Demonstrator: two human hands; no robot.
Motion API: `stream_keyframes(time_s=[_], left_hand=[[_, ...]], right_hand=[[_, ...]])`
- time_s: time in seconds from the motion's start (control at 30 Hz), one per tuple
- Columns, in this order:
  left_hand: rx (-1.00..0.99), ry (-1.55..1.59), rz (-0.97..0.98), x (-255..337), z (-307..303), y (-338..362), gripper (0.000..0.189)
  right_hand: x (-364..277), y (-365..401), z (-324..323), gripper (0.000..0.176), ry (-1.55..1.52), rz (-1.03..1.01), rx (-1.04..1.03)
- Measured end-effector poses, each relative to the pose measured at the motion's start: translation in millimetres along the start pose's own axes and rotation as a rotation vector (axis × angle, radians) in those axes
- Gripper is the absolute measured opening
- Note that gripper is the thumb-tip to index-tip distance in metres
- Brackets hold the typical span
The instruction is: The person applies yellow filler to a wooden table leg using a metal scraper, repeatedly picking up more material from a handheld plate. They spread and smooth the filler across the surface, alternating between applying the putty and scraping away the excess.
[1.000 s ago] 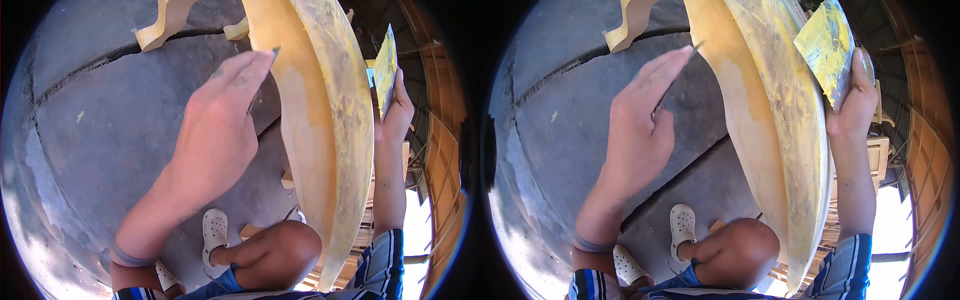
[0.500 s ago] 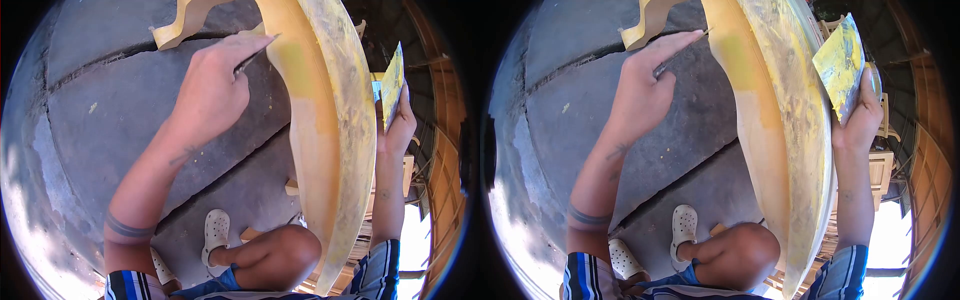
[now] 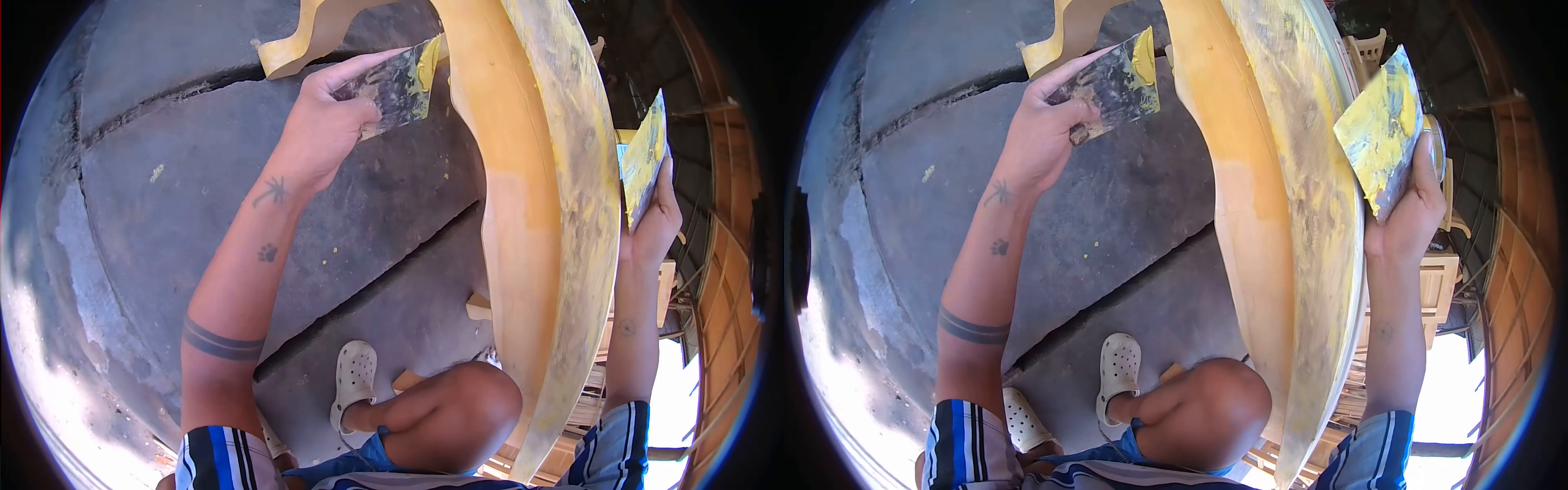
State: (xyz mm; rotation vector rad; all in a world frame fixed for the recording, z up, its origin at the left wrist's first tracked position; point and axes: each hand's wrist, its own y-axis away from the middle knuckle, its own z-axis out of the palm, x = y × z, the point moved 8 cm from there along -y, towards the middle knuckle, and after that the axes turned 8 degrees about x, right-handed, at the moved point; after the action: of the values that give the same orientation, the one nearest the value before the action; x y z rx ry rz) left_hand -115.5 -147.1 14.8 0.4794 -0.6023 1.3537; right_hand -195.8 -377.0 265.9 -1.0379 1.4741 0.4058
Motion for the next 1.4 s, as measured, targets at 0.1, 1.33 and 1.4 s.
stream_keyframes(time_s=[0.1,1.33,1.4], left_hand=[[-0.026,0.072,-0.013,-12.4,-5.6,-34.4,0.056],[-0.016,-0.835,0.842,44.1,27.0,0.3,0.054],[-0.003,-0.868,0.864,19.6,47.7,22.9,0.056]], right_hand=[[0.5,0.9,6.0,0.037,-0.015,0.005,-0.010],[2.6,-4.2,0.0,0.037,-0.015,0.007,-0.084],[2.6,-1.9,1.9,0.037,-0.043,0.011,-0.107]])
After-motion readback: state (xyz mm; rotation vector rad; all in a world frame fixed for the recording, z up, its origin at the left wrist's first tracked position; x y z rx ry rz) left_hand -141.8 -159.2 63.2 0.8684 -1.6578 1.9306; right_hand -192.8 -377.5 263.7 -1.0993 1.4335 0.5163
